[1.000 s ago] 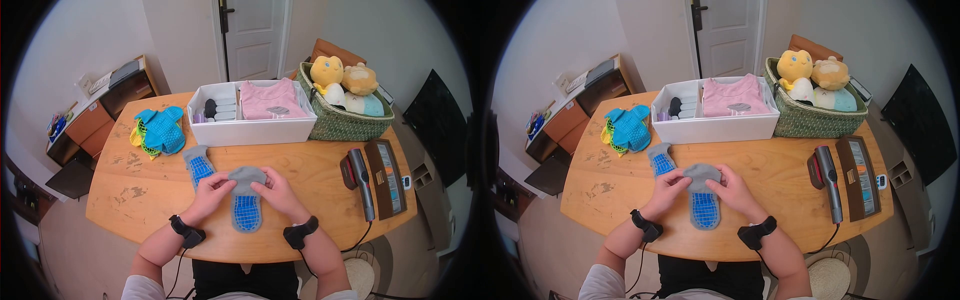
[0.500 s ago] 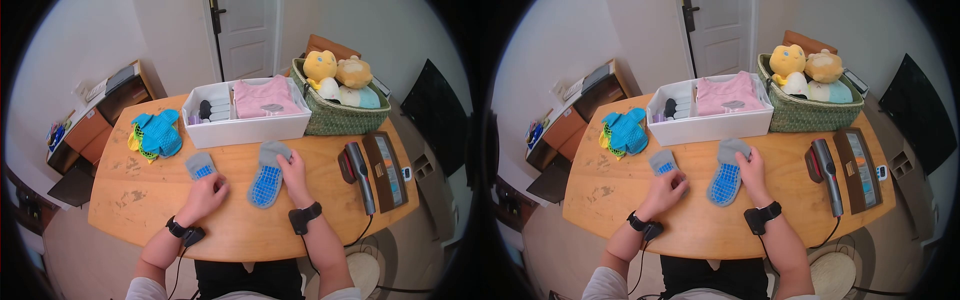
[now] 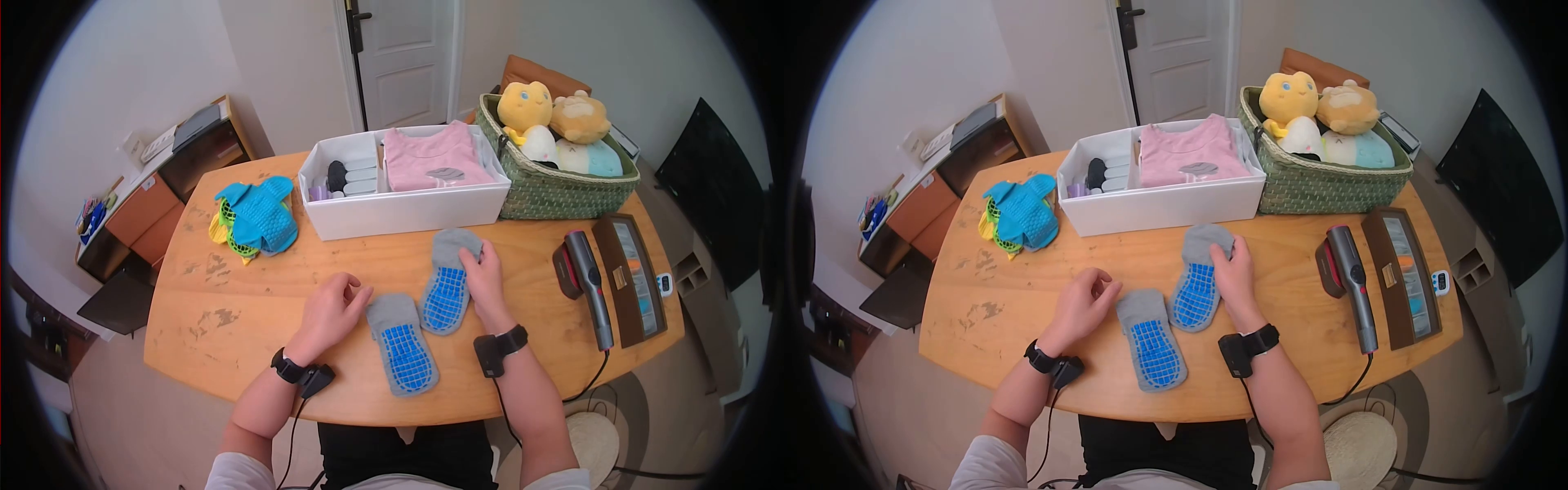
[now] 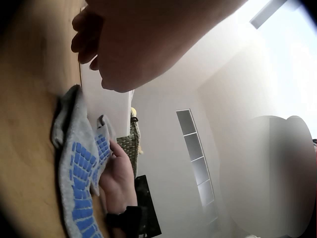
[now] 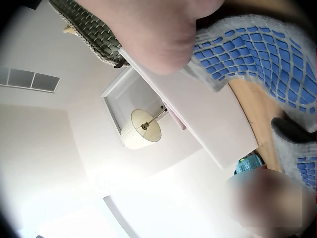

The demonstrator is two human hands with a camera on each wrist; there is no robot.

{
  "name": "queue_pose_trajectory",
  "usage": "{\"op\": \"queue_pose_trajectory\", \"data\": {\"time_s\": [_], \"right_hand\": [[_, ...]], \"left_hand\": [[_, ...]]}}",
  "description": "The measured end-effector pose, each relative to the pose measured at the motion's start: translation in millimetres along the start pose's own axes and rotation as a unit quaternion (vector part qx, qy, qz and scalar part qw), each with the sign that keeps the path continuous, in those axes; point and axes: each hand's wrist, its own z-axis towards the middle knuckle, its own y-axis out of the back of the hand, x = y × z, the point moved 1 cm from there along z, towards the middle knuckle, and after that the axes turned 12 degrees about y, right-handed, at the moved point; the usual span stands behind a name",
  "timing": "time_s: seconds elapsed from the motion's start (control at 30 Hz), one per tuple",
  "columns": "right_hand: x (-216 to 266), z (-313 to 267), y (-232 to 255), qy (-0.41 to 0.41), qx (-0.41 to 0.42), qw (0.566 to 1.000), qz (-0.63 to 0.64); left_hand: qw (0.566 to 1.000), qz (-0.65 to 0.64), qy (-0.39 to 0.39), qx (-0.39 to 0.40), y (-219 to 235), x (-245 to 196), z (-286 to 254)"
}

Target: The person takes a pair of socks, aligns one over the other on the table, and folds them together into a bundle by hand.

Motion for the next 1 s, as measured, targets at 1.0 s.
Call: {"op": "queue_pose_trajectory", "data": {"time_s": [1.0], "right_hand": [[-11.9,0.6,1.2,0.026,-0.006,0.999,-0.021]], "left_hand": [[0.858,-0.474,0.030,0.197,-28.0,18.3,7.2]]}}
